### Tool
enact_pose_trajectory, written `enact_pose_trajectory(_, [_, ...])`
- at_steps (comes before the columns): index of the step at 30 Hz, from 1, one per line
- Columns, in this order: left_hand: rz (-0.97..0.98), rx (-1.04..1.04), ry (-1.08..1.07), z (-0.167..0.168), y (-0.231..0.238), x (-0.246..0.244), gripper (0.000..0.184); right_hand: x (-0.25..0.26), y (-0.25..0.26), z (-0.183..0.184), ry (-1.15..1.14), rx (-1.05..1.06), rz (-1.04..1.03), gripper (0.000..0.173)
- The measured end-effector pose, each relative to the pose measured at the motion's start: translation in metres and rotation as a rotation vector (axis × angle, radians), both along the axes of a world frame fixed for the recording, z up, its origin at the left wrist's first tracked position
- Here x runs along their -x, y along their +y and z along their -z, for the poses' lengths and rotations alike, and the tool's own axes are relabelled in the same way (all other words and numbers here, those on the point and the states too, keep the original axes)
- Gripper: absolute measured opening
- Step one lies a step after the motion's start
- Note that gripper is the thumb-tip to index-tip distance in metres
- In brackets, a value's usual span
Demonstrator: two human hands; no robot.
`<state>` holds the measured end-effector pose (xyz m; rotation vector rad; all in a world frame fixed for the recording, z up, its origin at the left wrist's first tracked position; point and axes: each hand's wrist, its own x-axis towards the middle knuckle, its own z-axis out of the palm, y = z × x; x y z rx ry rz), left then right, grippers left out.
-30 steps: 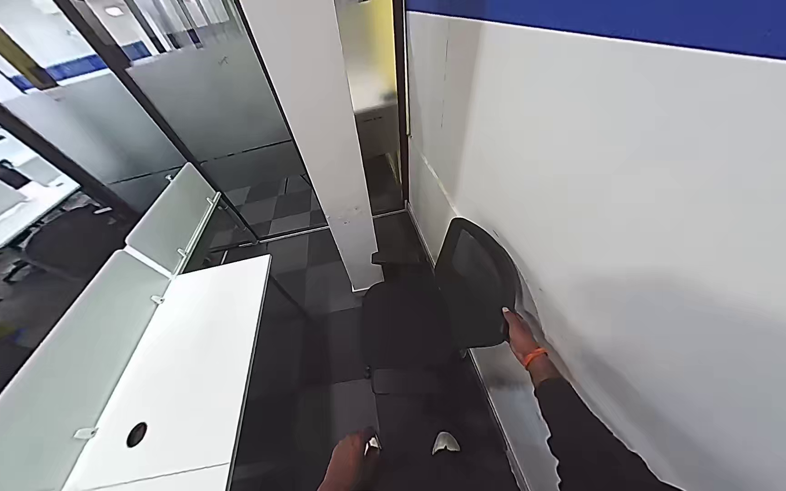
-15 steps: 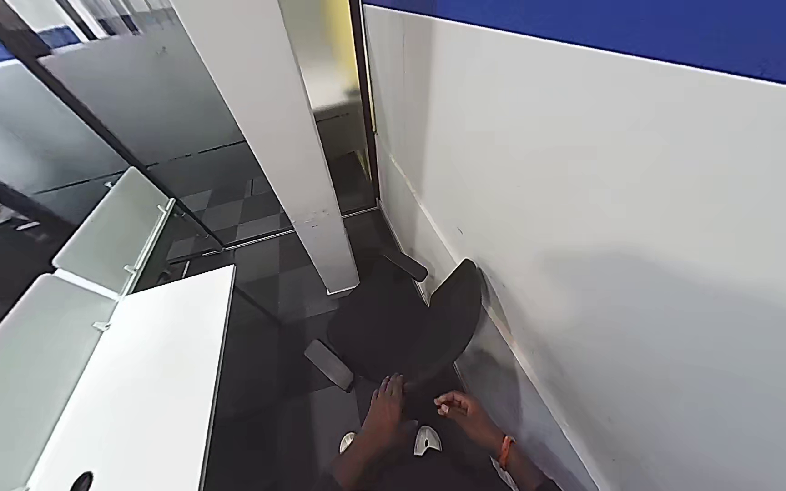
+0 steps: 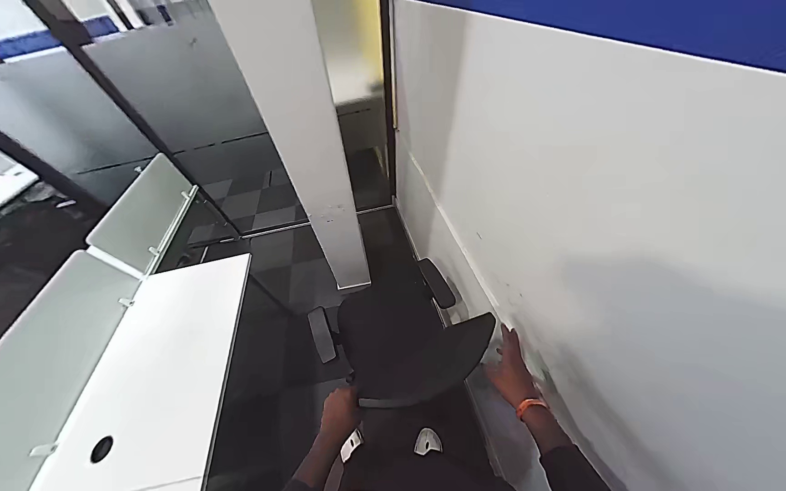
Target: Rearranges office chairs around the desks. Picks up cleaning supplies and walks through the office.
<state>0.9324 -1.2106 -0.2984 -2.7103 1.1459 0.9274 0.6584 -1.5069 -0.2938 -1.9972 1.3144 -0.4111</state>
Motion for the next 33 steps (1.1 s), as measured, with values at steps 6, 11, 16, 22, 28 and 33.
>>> enact_pose_trajectory(6, [-0.063, -0.057, 0.061, -0.002, 0.05, 0.016, 0.035, -0.046, 0.038, -0.006, 0.411, -0.081, -0.243, 0.139])
enact_pose_trajectory(11, [-0.127, -0.002, 0.067, 0.0, 0.099, 0.043, 0.031, -0.051, 0.06, -0.002, 0.364, -0.103, -0.351, 0.14])
enact_pose_trajectory(16, [-0.165, 0.243, -0.002, 0.035, 0.135, 0.053, 0.029, -0.085, 0.06, -0.002, 0.298, -0.121, -0.49, 0.133])
enact_pose_trajectory(22, [-0.306, 0.301, -0.035, 0.031, 0.139, 0.039, 0.034, -0.164, 0.045, -0.003, 0.344, -0.086, -0.653, 0.107])
enact_pose_trajectory(28, [-0.466, 0.212, -0.022, 0.02, 0.138, -0.012, 0.034, -0.257, 0.059, -0.015, 0.513, 0.017, -0.785, 0.098])
enact_pose_trajectory(33, [-0.443, 0.158, 0.031, 0.017, 0.136, -0.048, 0.035, -0.3, 0.098, -0.015, 0.494, 0.052, -0.792, 0.116])
